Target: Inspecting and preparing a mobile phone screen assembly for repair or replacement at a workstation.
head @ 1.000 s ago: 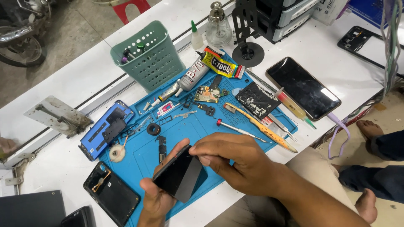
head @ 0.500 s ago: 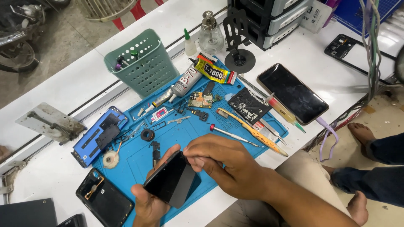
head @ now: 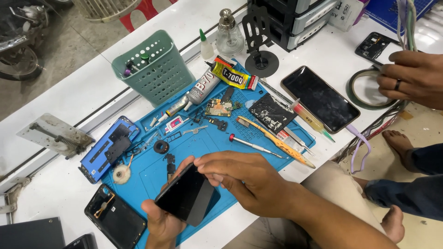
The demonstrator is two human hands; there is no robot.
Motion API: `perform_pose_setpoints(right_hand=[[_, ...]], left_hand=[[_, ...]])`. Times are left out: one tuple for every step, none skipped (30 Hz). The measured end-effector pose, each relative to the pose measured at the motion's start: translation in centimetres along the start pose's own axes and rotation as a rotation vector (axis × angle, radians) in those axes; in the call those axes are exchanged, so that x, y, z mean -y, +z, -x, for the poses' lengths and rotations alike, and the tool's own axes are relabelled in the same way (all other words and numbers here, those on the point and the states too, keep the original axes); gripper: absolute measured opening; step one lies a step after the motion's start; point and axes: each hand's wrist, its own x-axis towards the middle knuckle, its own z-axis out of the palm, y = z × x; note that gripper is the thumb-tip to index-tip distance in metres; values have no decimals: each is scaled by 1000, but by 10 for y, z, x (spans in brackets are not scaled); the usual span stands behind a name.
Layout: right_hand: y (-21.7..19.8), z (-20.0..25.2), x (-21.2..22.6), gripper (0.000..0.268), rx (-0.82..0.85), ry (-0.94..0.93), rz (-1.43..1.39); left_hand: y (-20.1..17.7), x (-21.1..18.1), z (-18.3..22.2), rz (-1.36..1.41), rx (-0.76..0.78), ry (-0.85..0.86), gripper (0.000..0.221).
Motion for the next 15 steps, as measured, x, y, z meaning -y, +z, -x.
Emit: perform_pose_setpoints(right_hand=[[0,0,0,28,8,9,-18],[0,0,1,27,15,18,-36],[-1,0,1,27,12,17,-33],[-1,0,1,27,17,21,-21],[-1,0,1,27,23,26,-13],[-1,0,1,27,23,26,-14],[-2,0,1,27,25,26,-8],[-2,0,1,27,26,26,-2],[-2,0,1,27,26,27,-3],[-1,0,0,27,25,20,-6],[-1,0,0,27,24,16,-10],[-2,1,1,27,25,19,-11],[-2,0,1,27,29,27,-18],[-2,0,2,27,33,34,-25],[-2,0,2,27,36,37,-27]], left_hand=[[-1,1,0,12,-2,-2,114],[-2,1,1,24,-5,-3,114],[-2,1,1,24,-1,-4,114],[-1,0,1,18,-4,-1,113],[0,0,2,12,-11,2,112],[0,0,2,11,-12,2,112],[1,0,1,9,-14,5,111],[1,0,1,7,-17,7,111],[1,-1,1,7,-17,7,111],[2,-2,0,12,-10,2,111],[2,-2,1,19,-4,-3,111],[2,-1,1,20,-6,-5,111],[1,0,1,10,-18,-7,112],[0,0,2,-1,-29,-9,113],[1,0,1,2,-33,-9,113]])
